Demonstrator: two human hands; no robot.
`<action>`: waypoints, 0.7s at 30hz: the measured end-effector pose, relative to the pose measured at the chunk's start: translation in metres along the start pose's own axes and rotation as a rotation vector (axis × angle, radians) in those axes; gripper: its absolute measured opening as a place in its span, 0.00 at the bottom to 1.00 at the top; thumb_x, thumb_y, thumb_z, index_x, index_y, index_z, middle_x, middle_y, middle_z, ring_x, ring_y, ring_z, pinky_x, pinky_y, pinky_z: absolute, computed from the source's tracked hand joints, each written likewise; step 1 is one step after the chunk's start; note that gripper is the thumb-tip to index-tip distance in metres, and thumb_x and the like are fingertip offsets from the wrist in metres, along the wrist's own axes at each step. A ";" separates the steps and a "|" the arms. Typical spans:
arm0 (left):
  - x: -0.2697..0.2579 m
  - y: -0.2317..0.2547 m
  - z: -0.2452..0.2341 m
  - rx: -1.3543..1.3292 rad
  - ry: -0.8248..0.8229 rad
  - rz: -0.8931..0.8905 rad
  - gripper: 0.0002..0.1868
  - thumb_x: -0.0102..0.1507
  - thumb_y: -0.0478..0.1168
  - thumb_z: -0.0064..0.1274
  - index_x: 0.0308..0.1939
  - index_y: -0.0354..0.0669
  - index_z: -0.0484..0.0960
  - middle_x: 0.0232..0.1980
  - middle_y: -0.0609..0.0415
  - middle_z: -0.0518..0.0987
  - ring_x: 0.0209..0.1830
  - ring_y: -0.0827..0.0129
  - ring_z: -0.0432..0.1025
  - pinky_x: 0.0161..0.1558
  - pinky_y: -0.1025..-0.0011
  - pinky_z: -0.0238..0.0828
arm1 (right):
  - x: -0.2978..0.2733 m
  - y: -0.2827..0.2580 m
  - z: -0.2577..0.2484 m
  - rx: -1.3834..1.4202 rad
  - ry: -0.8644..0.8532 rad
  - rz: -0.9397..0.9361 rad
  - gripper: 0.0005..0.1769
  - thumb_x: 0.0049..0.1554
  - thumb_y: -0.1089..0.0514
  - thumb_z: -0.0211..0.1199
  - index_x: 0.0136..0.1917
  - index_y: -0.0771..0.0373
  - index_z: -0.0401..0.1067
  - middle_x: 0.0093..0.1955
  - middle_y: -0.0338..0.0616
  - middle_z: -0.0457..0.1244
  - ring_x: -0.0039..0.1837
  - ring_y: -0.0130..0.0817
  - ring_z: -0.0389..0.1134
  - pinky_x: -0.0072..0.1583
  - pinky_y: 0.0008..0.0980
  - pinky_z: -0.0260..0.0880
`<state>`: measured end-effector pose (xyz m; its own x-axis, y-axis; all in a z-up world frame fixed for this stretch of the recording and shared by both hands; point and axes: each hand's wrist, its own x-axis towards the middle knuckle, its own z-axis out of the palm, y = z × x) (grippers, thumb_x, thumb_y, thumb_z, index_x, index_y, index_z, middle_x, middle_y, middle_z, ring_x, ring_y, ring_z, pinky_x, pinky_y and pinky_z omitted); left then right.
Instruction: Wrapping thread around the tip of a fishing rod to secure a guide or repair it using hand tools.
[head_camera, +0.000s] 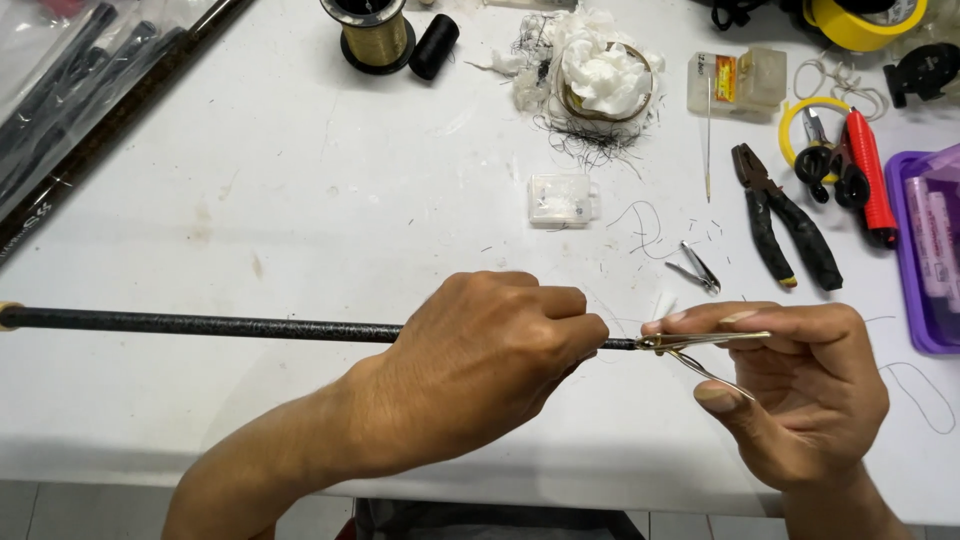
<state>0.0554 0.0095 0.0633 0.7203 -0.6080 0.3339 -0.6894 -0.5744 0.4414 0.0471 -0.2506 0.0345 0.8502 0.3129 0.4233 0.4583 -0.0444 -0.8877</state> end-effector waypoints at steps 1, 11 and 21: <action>-0.001 0.000 0.001 -0.001 0.000 0.003 0.11 0.62 0.26 0.50 0.27 0.44 0.70 0.25 0.55 0.71 0.18 0.51 0.63 0.15 0.53 0.53 | -0.001 0.000 0.000 -0.002 0.003 0.000 0.22 0.56 0.59 0.62 0.59 0.64 0.57 0.53 0.67 0.68 0.54 0.56 0.79 0.61 0.50 0.89; -0.005 0.001 0.004 0.068 -0.029 -0.016 0.12 0.55 0.22 0.49 0.29 0.46 0.73 0.27 0.58 0.72 0.20 0.55 0.64 0.11 0.57 0.53 | -0.003 0.002 0.002 -0.027 -0.009 -0.027 0.23 0.55 0.60 0.62 0.59 0.65 0.57 0.53 0.66 0.68 0.54 0.55 0.79 0.61 0.50 0.90; -0.004 -0.004 0.005 0.054 -0.026 0.020 0.11 0.59 0.24 0.49 0.27 0.45 0.71 0.26 0.56 0.72 0.18 0.55 0.64 0.14 0.57 0.54 | -0.005 0.002 0.003 -0.043 -0.004 -0.030 0.24 0.54 0.63 0.63 0.59 0.66 0.57 0.53 0.68 0.67 0.56 0.57 0.79 0.61 0.51 0.90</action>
<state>0.0550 0.0109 0.0562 0.7048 -0.6332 0.3199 -0.7071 -0.5907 0.3888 0.0432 -0.2493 0.0302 0.8351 0.3182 0.4486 0.4941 -0.0756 -0.8661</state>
